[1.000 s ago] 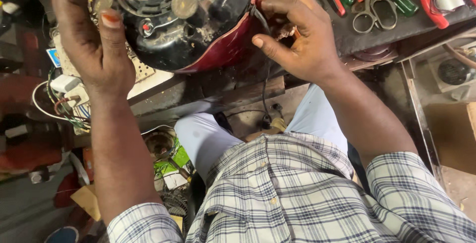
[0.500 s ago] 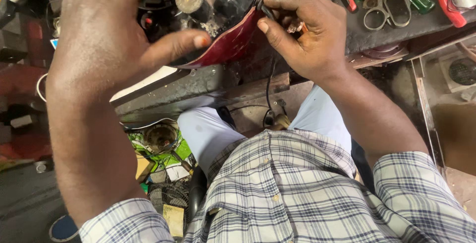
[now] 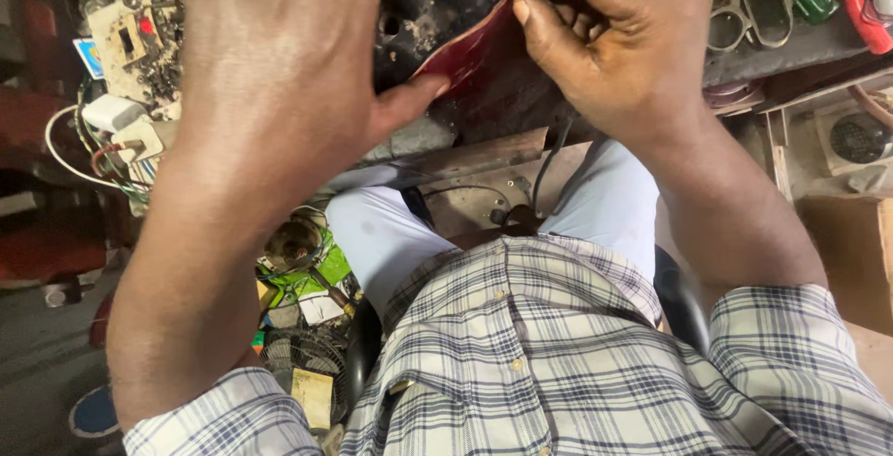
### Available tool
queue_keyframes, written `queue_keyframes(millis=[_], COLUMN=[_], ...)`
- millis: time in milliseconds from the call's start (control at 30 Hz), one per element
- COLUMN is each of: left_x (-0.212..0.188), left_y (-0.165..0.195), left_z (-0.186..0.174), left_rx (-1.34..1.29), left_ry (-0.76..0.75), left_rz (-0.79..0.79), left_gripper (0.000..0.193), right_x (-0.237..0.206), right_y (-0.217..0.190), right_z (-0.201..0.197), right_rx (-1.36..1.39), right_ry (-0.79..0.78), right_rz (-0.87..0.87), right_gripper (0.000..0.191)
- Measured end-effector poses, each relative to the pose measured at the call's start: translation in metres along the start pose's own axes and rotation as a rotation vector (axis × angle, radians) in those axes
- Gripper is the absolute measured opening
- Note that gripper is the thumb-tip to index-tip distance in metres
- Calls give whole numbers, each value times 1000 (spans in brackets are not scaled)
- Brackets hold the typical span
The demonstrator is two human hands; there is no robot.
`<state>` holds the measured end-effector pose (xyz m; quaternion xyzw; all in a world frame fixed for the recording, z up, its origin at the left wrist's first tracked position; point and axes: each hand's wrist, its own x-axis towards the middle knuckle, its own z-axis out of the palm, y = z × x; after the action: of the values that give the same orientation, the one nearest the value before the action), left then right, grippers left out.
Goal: The person is repairing an electrical appliance, likely a fan motor. They manipulate wires inside a plastic housing, then attach a black motor casing to the housing, aligning and pressing the parts together.
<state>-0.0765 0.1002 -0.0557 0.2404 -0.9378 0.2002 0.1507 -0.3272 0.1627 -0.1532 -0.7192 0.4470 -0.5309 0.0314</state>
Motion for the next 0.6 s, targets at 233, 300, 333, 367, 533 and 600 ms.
queue_keyframes(millis=[233, 300, 333, 367, 533, 600], left_x=[-4, -5, -6, -7, -1, 0], left_y=[2, 2, 3, 5, 7, 7], left_z=[16, 17, 17, 17, 14, 12], left_rx=[-4, 26, 38, 49, 81, 96], left_ry=[60, 76, 80, 84, 17, 28], left_rz=[-32, -41, -42, -43, -41, -44], left_gripper=[68, 67, 67, 66, 70, 72], right_x=[-1, -1, -2, -2, 0, -1], right_y=[3, 4, 4, 3, 4, 4], right_z=[-4, -5, -5, -5, -7, -8], right_rx=[69, 34, 39, 44, 79, -11], right_ry=[-55, -58, -62, -66, -68, -59], right_rz=[40, 25, 22, 19, 17, 5], right_gripper=[7, 8, 7, 7, 8, 11])
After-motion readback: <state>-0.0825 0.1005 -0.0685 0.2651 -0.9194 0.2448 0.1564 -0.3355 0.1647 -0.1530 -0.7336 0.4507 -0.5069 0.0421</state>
